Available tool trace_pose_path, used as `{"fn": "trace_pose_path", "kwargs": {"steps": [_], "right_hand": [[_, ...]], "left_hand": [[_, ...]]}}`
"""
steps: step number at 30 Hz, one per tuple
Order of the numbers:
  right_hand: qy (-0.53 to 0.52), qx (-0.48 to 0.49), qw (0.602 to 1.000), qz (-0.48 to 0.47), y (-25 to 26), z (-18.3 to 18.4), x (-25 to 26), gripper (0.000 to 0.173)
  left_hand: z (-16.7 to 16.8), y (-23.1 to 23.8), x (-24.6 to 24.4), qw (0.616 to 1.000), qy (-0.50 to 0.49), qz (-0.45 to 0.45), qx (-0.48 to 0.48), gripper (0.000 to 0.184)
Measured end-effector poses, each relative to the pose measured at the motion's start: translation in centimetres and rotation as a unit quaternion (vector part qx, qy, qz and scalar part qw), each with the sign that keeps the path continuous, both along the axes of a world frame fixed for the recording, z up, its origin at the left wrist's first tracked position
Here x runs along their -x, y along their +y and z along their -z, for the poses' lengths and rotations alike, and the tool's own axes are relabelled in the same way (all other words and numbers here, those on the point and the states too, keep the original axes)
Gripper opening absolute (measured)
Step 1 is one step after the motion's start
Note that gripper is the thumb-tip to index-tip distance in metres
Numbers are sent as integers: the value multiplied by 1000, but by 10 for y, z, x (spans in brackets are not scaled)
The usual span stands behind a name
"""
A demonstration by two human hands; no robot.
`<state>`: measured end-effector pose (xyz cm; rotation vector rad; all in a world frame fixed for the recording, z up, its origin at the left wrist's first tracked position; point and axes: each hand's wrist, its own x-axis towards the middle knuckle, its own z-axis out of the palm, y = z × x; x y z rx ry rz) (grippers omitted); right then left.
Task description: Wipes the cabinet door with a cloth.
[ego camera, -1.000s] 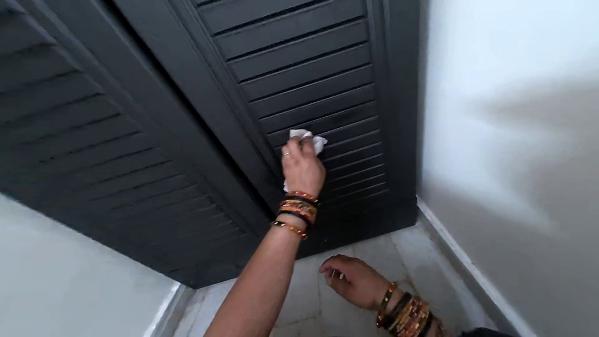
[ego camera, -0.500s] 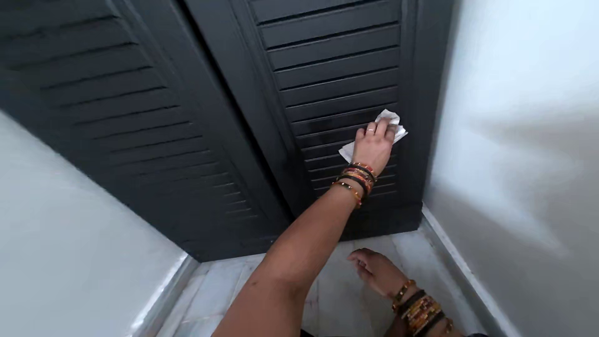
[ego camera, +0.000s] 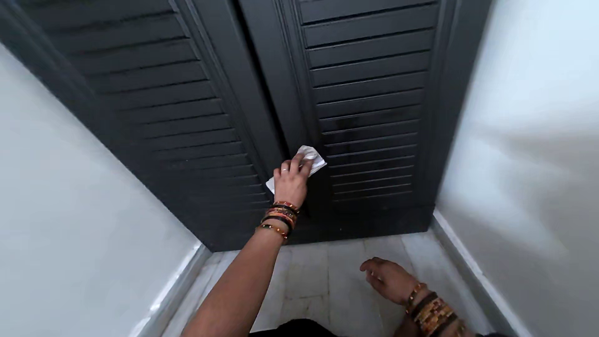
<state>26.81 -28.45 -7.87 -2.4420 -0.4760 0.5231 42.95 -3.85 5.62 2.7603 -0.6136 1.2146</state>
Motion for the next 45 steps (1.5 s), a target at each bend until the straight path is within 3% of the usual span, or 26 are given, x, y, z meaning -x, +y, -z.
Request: {"fn": "trace_pose_path", "kwargs": {"steps": [4, 7, 12, 15, 21, 27, 31, 36, 41, 45], "right_hand": [[2, 3, 1000, -11, 4, 1, -1, 39], [10, 12, 1000, -14, 3, -2, 1, 40], [13, 28, 999, -26, 4, -7, -2, 40], [16, 31, 999, -33, 7, -5, -6, 40], [25, 35, 998, -44, 12, -7, -8, 41], [41, 12, 997, -59, 20, -5, -5, 41], [43, 27, 997, -49, 17, 3, 3, 40], [37, 54, 997, -32, 6, 2, 8, 41], [39, 44, 998, -28, 10, -6, 7, 42], [43, 59, 996, -47, 14, -7, 5, 42]], "left_hand": [[9, -6, 1, 997, 50, -2, 58, 50], [-5, -10, 6, 989, 51, 29, 139, 54], [-66, -20, -2, 969, -169, 71, 165, 49], [-79, -33, -14, 981, -148, 45, 117, 48], [-8, -52, -15, 994, -77, 27, 73, 45], [84, -42, 18, 989, 146, 0, -9, 46], [98, -44, 24, 966, 240, -40, -89, 49], [45, -21, 19, 981, 159, 18, -113, 32], [-76, -21, 3, 997, -11, 49, -61, 33], [-159, -26, -3, 997, -70, 18, 37, 44]]}}
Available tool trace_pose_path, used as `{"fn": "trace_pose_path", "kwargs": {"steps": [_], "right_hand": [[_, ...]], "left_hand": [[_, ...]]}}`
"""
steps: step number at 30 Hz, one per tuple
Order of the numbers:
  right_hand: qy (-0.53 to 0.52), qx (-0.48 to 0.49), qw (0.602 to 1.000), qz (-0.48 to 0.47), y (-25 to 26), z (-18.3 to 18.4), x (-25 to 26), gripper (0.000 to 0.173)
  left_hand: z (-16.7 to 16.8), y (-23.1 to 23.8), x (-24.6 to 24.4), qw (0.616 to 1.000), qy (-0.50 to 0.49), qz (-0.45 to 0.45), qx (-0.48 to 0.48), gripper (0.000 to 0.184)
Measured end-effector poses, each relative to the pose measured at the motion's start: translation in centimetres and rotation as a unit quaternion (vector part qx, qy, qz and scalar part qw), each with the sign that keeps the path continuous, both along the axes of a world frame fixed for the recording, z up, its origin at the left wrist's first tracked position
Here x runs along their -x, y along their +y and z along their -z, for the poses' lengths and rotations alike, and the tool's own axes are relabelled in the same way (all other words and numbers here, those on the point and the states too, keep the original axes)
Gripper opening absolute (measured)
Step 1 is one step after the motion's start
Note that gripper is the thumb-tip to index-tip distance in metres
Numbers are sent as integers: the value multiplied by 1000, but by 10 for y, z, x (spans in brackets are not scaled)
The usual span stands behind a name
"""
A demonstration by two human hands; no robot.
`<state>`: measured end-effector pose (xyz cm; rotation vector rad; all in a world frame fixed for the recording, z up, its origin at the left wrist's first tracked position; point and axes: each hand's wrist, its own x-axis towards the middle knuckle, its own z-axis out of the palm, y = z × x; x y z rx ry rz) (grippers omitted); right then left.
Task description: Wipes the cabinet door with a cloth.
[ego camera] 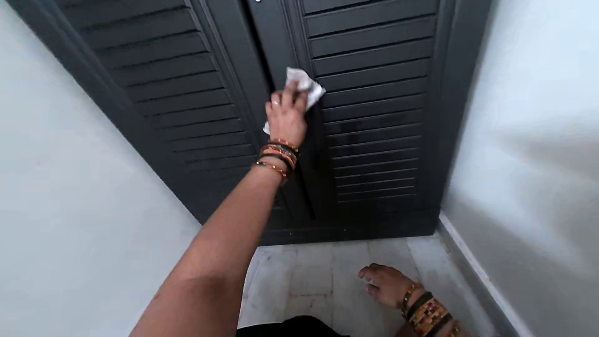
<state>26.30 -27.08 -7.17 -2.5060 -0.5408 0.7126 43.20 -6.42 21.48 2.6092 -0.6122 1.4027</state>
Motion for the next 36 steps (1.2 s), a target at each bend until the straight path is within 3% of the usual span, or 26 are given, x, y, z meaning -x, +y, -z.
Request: {"fn": "trace_pose_path", "kwargs": {"steps": [3, 11, 14, 17, 21, 23, 26, 30, 36], "right_hand": [[-5, 3, 1000, -7, 1, -1, -2, 42], [-3, -4, 1000, -23, 9, -4, -1, 42], [0, -9, 1000, -29, 11, -3, 0, 42], [4, -12, 999, -32, 10, 2, -1, 43], [13, 6, 1000, -20, 5, 14, -2, 42], [20, 24, 999, -9, 0, 22, -1, 43], [26, 42, 999, 4, -5, 26, 3, 44], [14, 35, 999, 12, -5, 17, 4, 43], [13, 41, 999, -8, 0, 13, 4, 44]], "left_hand": [[-1, -3, -13, 999, -34, -22, 15, 46], [121, -5, -10, 999, 8, -26, 33, 47], [167, -1, 1, 997, 77, -16, 22, 43], [217, 7, 17, 982, 179, -33, -48, 43], [264, 4, 30, 920, 350, -83, -154, 48], [261, -2, 34, 892, 394, -100, -198, 48], [235, 2, 36, 882, 383, -98, -257, 43], [174, 22, 29, 936, 260, -36, -235, 33], [41, 24, 16, 988, 68, -23, -137, 35]]}}
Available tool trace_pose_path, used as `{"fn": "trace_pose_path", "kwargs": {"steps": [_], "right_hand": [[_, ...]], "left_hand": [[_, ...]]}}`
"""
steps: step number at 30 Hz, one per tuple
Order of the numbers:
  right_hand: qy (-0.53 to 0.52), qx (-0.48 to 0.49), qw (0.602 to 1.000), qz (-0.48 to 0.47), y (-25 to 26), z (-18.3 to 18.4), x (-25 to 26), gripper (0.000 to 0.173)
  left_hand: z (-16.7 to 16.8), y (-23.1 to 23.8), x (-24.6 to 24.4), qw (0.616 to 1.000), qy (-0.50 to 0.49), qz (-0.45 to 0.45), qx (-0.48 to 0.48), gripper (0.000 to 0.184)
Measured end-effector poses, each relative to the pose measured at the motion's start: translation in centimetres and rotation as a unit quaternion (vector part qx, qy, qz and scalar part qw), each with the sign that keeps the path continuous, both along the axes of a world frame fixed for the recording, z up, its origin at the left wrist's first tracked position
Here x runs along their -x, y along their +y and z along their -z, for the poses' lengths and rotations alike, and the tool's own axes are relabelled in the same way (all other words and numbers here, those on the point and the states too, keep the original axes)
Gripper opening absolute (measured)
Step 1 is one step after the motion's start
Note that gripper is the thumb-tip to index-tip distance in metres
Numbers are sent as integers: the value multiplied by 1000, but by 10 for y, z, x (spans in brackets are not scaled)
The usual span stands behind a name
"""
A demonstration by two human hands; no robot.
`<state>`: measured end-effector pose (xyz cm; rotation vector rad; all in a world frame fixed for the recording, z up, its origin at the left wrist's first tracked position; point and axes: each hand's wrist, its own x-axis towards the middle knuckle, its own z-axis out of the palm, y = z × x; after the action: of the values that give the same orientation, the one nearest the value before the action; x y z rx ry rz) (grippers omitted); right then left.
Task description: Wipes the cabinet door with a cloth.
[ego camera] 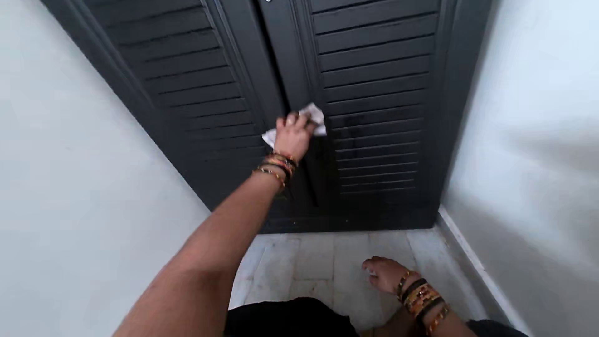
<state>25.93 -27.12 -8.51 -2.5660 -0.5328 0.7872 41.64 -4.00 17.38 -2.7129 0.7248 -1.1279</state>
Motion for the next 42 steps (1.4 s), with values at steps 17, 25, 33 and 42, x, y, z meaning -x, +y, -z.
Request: {"fn": "trace_pose_path", "kwargs": {"steps": [17, 25, 33, 42], "right_hand": [[17, -3, 999, -28, 12, -7, -6, 44], [31, 26, 999, -33, 11, 13, -13, 45], [48, 61, 997, -11, 9, 26, -12, 46], [26, 38, 999, 3, 4, 12, -1, 46]], "left_hand": [[196, -18, -3, 986, 88, -12, 144, 43], [270, -17, 11, 964, 248, -51, 78, 43], [266, -32, 21, 891, 439, -116, -16, 48], [285, 18, 62, 845, 500, -154, 110, 59]]}}
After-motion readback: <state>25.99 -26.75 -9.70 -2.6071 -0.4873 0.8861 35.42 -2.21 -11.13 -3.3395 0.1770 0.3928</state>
